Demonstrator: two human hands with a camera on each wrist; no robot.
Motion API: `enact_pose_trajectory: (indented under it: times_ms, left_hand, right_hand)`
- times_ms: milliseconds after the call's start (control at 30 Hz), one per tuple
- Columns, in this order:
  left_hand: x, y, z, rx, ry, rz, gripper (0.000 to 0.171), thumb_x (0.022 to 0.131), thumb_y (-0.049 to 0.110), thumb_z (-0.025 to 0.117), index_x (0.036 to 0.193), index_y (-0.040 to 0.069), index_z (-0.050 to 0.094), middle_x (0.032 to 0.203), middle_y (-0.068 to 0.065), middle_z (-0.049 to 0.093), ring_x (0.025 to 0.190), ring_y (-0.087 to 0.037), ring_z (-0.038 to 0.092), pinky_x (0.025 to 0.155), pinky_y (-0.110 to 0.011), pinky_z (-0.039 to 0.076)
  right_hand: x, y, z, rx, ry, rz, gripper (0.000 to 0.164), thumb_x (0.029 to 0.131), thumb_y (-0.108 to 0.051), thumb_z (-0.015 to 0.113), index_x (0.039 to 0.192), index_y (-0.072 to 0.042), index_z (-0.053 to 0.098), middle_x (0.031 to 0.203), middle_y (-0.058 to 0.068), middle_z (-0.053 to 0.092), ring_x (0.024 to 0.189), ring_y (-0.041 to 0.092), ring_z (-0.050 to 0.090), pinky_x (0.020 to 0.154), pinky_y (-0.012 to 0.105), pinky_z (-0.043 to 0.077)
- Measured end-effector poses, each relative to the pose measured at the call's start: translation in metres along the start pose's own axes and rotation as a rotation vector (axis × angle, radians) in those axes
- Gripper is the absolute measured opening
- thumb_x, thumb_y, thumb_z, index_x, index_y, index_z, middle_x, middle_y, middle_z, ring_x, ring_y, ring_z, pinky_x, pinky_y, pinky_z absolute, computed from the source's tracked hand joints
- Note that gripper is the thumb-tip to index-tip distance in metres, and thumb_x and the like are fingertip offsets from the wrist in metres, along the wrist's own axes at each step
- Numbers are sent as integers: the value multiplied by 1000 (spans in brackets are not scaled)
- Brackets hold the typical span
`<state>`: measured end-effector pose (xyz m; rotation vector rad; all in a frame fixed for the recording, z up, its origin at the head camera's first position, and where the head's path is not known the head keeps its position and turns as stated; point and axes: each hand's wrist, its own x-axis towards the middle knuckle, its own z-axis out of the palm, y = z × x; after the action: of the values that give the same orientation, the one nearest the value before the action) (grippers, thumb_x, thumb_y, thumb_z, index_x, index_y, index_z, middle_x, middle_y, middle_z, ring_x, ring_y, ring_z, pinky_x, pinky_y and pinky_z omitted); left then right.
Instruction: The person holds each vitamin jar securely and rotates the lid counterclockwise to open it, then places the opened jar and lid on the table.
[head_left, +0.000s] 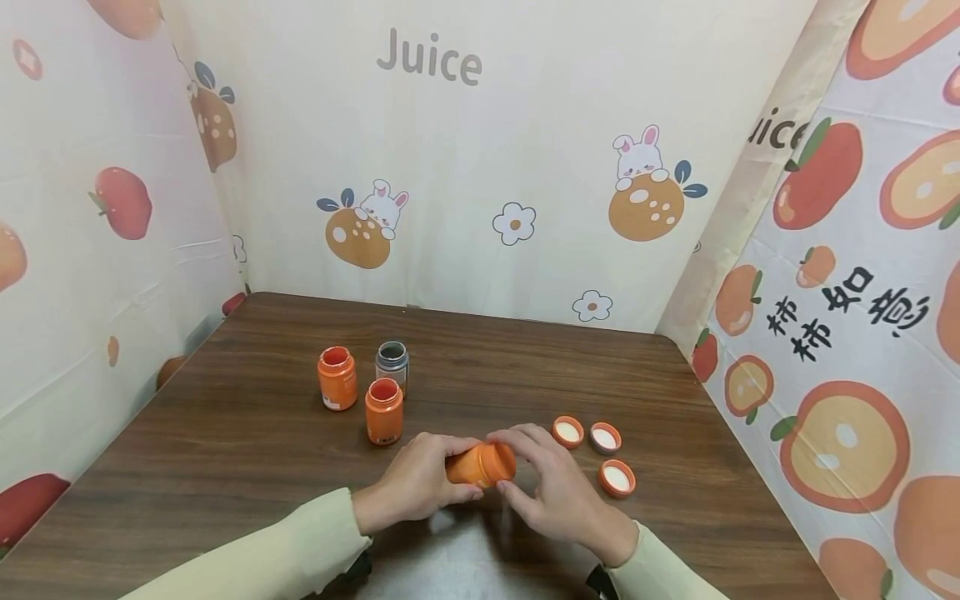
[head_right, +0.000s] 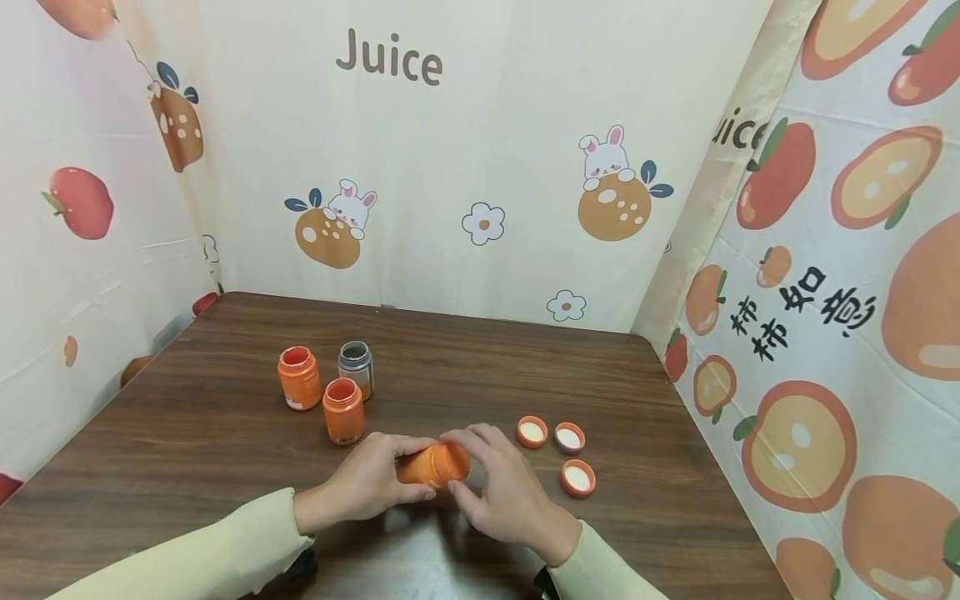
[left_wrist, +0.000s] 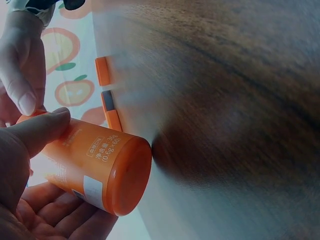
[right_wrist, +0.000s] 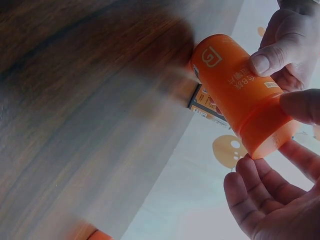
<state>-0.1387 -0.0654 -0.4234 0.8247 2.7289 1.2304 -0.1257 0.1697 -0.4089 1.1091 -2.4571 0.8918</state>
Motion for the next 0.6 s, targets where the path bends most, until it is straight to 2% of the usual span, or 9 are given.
enact_pose_trajectory:
  times_ms: [133, 267, 433, 600]
  left_hand:
    - [0, 0, 0, -2, 0, 5, 49, 79, 27, 91, 124, 19, 74, 98, 13, 72, 77, -4, 59, 71, -27, 49]
    - [0, -1, 0, -3, 0, 7, 49, 79, 27, 91, 124, 18, 74, 98, 13, 72, 77, -4, 59, 72, -27, 49]
    - [0, -1, 0, -7, -3, 6, 49, 79, 27, 91, 124, 18, 74, 98, 13, 71, 76, -5, 58, 71, -26, 48]
    - [0, 0, -1, -21, -9, 2, 48, 79, 27, 91, 123, 18, 74, 97, 13, 71, 76, -5, 58, 69, -26, 48]
  right_hand:
    - [0, 1, 0, 8, -6, -22, 56, 80, -6, 80, 133, -14, 63, 126, -5, 61, 116, 14, 57, 96, 36, 50]
    - [0, 1, 0, 15, -9, -16, 60, 81, -8, 81, 137, -18, 60, 128, -4, 61, 116, 15, 57, 95, 37, 51]
    - [0, -1, 1, 16, 11, 40, 56, 88, -26, 83, 138, -18, 59, 126, -2, 63, 109, 13, 59, 88, 36, 55]
    - [0, -2, 2, -3, 39, 134, 51, 90, -40, 80, 131, -15, 64, 115, -7, 65, 97, 13, 61, 80, 36, 56]
